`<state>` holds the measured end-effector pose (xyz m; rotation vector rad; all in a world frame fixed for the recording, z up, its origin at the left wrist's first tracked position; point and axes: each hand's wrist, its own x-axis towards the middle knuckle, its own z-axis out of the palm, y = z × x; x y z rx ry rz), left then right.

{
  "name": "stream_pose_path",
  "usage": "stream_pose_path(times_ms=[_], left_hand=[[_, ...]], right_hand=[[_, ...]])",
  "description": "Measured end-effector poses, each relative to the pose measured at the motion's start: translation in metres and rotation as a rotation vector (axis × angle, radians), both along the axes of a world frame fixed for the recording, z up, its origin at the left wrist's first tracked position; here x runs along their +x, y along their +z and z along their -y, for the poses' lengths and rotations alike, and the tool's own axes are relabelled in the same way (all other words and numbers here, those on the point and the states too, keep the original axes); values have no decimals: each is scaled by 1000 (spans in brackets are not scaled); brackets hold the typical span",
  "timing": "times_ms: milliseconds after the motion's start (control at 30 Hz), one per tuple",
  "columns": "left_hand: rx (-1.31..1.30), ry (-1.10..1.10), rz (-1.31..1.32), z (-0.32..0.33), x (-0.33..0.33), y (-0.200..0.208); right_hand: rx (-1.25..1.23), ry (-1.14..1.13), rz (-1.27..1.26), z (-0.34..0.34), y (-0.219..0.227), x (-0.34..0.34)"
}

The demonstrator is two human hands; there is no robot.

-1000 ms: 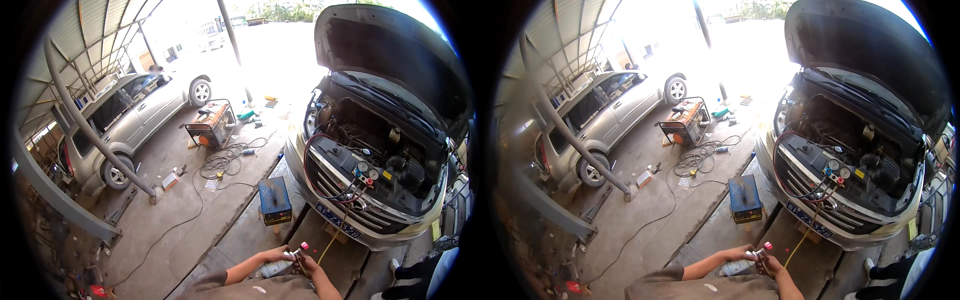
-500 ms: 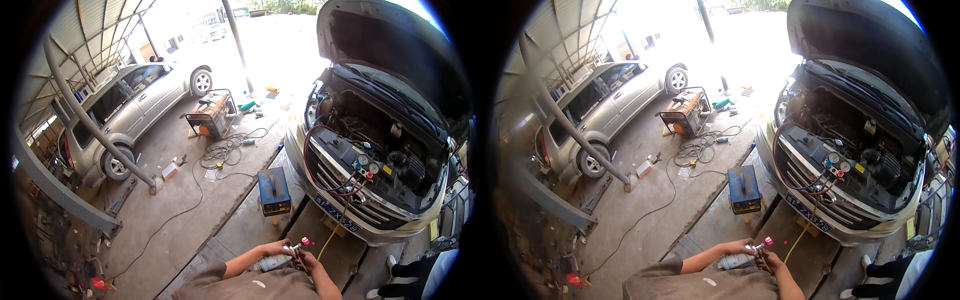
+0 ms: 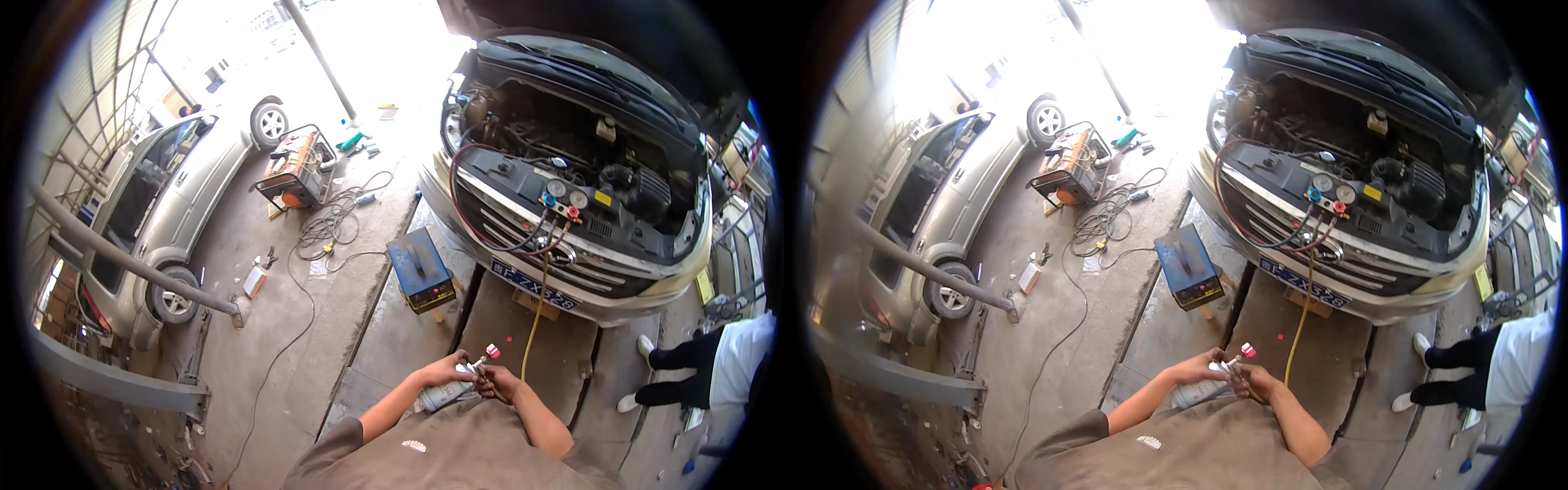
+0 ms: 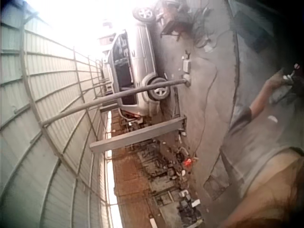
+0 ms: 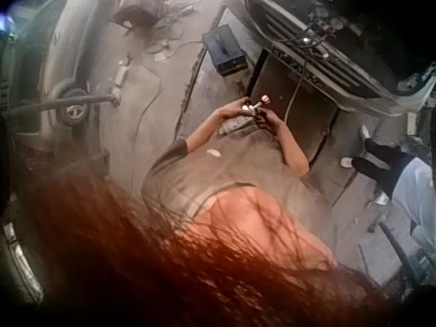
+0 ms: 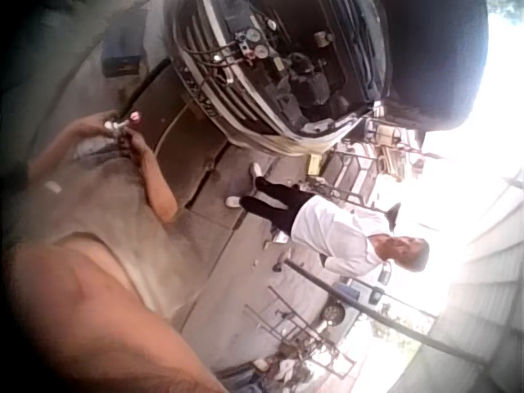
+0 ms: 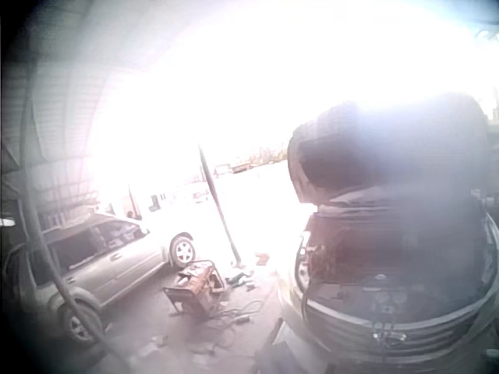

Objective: The person connects refrigerant hoses to a car's AC system, attaches a refrigerant canister, and operates the manifold gauge set to charge the system. They manipulate quick-connect fittings and valves while monitoring the gauges.

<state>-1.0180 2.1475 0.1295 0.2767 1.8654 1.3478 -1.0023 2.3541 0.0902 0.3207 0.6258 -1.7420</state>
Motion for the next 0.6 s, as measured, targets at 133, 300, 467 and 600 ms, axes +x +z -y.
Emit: stream_pose_path(times_ms=[133, 300, 467, 600], left_hand=[[66, 11, 50, 0, -4, 16], [35, 86, 66, 1, -6, 2], [6, 46, 80, -5, -14, 6], [31, 28, 82, -9, -16, 2]], right_hand=[[-67, -80, -30, -3, 14, 2], [98, -223, -321, 1, -1, 6], [-144, -188, 9, -10, -9, -4], [-172, -186, 44, -16, -40, 0]])
